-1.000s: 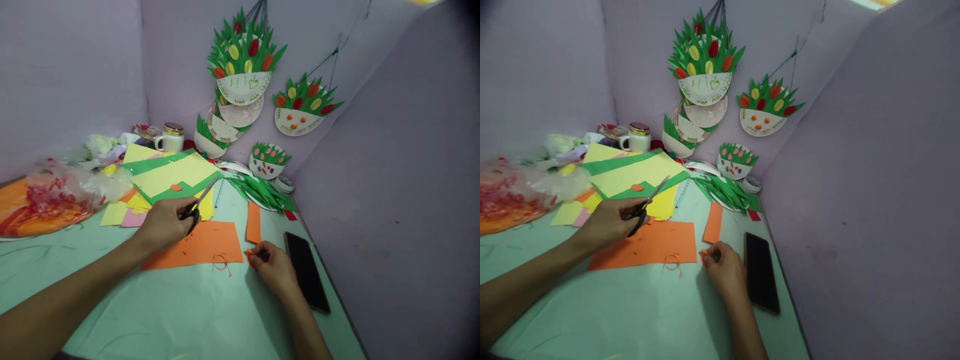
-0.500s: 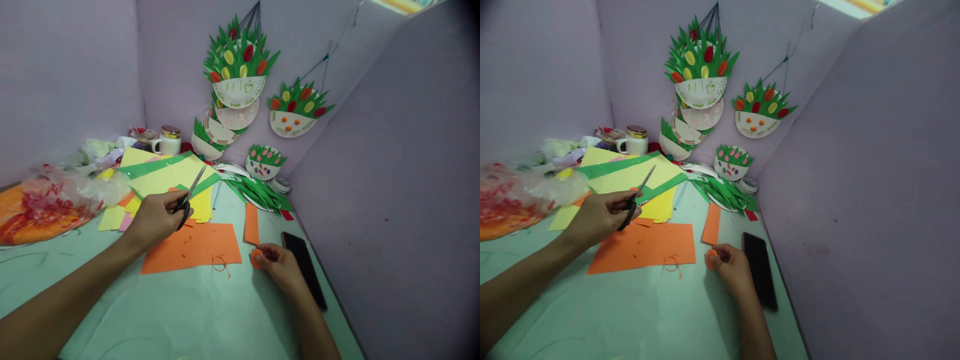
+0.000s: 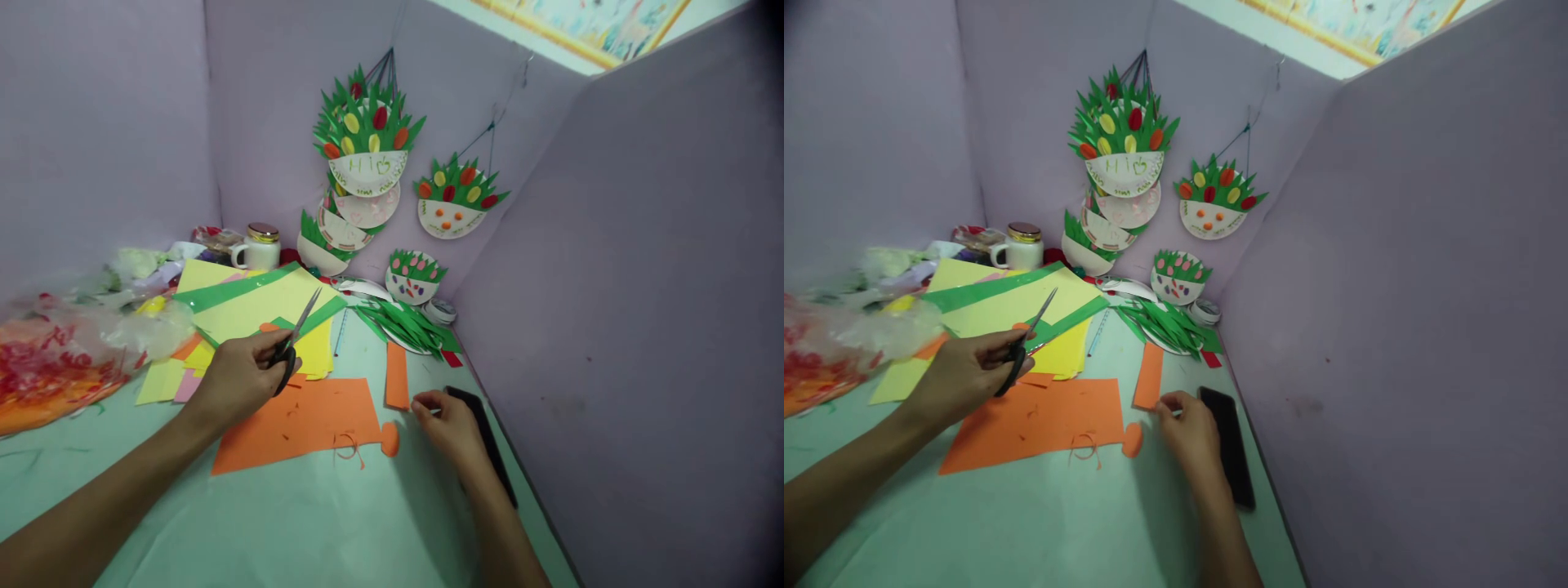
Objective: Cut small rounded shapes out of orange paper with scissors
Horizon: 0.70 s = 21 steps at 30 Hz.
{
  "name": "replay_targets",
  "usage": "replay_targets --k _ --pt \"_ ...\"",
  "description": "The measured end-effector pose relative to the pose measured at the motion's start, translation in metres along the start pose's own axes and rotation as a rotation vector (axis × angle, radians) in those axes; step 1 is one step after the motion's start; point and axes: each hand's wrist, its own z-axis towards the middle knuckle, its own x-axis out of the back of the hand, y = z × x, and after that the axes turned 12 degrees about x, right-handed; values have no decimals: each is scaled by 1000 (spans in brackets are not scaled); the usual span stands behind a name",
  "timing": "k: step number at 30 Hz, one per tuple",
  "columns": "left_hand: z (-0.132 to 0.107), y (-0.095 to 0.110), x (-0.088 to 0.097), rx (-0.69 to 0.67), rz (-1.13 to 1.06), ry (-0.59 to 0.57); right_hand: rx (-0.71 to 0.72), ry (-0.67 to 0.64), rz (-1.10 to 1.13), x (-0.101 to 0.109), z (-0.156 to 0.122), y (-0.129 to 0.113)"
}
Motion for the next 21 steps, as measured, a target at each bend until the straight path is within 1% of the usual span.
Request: replay_targets --k 3,6,9,11,15,19,21 --pt "-1 0 -1 -1 13 -20 -70 -15 -96 1 18 -12" --pt "-1 -3 -3 -15 8 -49 -168 -46 -161 -6 35 -26" --pt "0 -5 -4 -12 31 -68 -229 -38 -161 -14 46 -34" --pt "0 -5 -3 -18 45 -77 -247 -29 -118 -17 48 -34" --pt "-5 -2 -2 2 22 -109 -222 7 77 -16 46 -22" --pt "-11 3 -7 40 -110 -181 -106 82 396 -15 40 -16" --pt "-12 7 -9 19 -204 -160 -34 99 561 -15 36 -19"
